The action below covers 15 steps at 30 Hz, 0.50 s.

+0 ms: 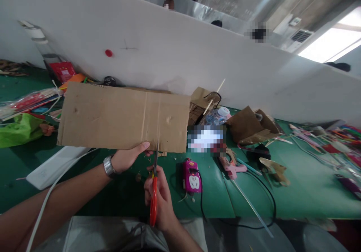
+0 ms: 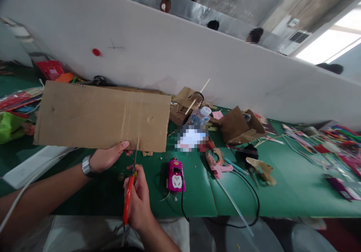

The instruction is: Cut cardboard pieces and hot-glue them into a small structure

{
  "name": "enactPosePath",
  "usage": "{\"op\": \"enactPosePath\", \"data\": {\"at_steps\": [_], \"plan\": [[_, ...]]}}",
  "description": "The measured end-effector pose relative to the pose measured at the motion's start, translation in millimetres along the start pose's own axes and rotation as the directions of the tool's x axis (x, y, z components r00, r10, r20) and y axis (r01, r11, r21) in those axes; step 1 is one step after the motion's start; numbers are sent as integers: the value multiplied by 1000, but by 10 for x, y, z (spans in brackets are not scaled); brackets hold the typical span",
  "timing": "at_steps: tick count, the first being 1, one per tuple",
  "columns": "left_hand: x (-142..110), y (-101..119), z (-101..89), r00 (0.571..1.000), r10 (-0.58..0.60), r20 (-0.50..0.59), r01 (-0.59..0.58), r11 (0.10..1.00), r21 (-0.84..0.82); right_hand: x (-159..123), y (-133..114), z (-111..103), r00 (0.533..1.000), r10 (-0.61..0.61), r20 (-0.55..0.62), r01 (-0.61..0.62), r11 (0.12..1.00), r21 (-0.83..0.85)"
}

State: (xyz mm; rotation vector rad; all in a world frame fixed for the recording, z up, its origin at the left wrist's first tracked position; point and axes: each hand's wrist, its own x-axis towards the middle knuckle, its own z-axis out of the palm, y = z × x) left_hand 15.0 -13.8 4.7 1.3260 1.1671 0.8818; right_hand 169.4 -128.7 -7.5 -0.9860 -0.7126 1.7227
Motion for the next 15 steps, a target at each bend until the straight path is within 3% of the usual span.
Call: {"op": "enactPosePath", "data": {"at_steps": [15], "plan": [[-2, 20, -3, 1000, 28, 4, -28, 1000, -8, 5, 21, -18, 1000, 20, -5, -20, 1000, 18]]}}
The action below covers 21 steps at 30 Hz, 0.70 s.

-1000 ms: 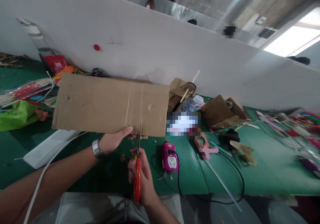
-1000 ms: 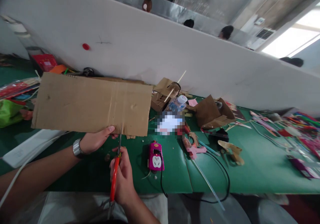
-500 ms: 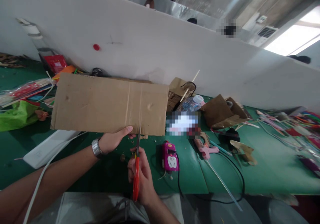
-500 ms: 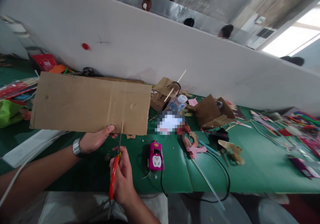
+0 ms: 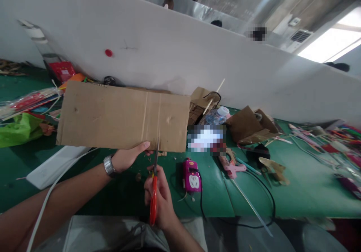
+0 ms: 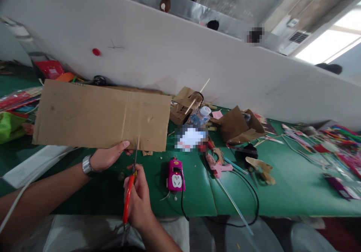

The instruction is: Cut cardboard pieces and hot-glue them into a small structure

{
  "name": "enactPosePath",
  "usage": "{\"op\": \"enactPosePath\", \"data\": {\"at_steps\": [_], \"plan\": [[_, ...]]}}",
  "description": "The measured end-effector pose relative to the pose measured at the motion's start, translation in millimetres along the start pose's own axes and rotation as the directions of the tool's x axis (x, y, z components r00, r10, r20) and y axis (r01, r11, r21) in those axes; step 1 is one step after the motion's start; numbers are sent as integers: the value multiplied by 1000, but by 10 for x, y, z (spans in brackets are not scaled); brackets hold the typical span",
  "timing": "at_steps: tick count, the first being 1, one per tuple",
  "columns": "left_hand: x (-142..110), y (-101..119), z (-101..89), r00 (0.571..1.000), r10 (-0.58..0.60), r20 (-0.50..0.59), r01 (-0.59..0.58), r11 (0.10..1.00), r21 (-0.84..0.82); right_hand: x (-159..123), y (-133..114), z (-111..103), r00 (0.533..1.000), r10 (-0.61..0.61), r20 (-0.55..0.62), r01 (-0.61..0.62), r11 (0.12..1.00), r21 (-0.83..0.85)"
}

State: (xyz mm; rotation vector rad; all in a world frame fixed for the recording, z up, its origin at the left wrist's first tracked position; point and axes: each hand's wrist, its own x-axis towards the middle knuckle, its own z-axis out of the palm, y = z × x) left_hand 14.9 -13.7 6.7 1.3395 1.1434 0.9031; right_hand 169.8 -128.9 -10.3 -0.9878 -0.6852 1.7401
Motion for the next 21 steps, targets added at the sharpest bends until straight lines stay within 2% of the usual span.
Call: {"op": "enactPosePath", "data": {"at_steps": [4, 13, 21], "plan": [[4, -11, 4, 1000, 28, 1, -28, 999, 22, 8, -9, -3, 1000, -5, 19, 6, 1000, -20], [3, 4, 6, 999, -39, 3, 39, 999, 11, -5, -27, 9, 1000, 14, 25, -14, 1000, 7], [13, 4, 5, 1000, -10, 1, 10, 999, 44, 12, 33, -23, 999, -15, 38, 16, 1000, -26]]}}
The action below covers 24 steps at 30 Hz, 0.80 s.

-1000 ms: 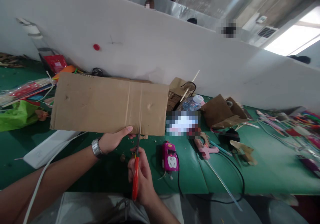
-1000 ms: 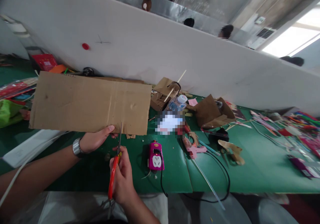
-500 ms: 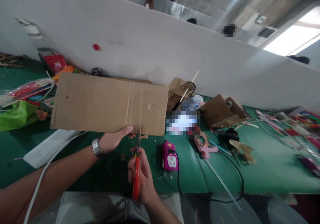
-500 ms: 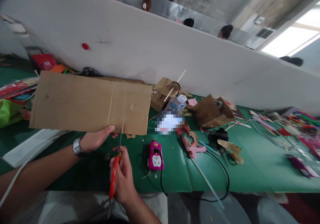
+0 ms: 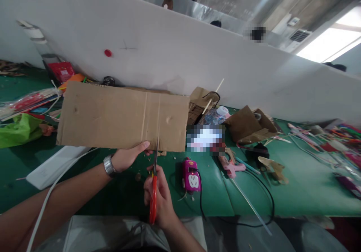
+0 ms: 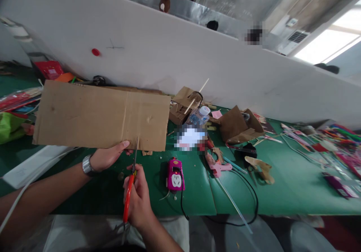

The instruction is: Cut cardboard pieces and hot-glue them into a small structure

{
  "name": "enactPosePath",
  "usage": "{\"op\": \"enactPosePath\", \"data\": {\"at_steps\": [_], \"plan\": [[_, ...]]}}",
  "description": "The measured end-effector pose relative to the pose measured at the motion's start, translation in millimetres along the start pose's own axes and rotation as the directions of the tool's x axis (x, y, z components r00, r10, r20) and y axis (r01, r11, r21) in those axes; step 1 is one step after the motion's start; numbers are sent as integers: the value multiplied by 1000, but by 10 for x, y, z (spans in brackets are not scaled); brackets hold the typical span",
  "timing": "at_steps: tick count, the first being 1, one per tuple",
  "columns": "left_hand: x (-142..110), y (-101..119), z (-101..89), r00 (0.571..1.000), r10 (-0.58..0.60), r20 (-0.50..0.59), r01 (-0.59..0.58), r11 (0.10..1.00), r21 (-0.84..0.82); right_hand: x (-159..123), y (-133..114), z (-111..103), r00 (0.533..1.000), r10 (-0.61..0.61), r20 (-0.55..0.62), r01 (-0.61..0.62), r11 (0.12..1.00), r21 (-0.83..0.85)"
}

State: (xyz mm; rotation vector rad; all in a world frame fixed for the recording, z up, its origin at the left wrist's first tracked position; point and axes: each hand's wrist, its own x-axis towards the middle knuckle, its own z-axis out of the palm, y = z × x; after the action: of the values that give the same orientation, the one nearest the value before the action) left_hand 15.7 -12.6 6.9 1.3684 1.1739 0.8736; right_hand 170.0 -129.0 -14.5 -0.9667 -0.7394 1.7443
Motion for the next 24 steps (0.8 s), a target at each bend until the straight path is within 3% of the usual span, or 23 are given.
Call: {"op": "enactPosePath", "data": {"at_steps": [9, 24], "plan": [[-6, -18, 6, 995, -97, 9, 98, 993, -60, 3, 45, -36, 1000, -11, -2, 11, 999, -48], [-5, 13, 14, 998, -67, 10, 68, 996, -66, 3, 29, -10, 1000, 1, -14, -1, 999, -36]]}}
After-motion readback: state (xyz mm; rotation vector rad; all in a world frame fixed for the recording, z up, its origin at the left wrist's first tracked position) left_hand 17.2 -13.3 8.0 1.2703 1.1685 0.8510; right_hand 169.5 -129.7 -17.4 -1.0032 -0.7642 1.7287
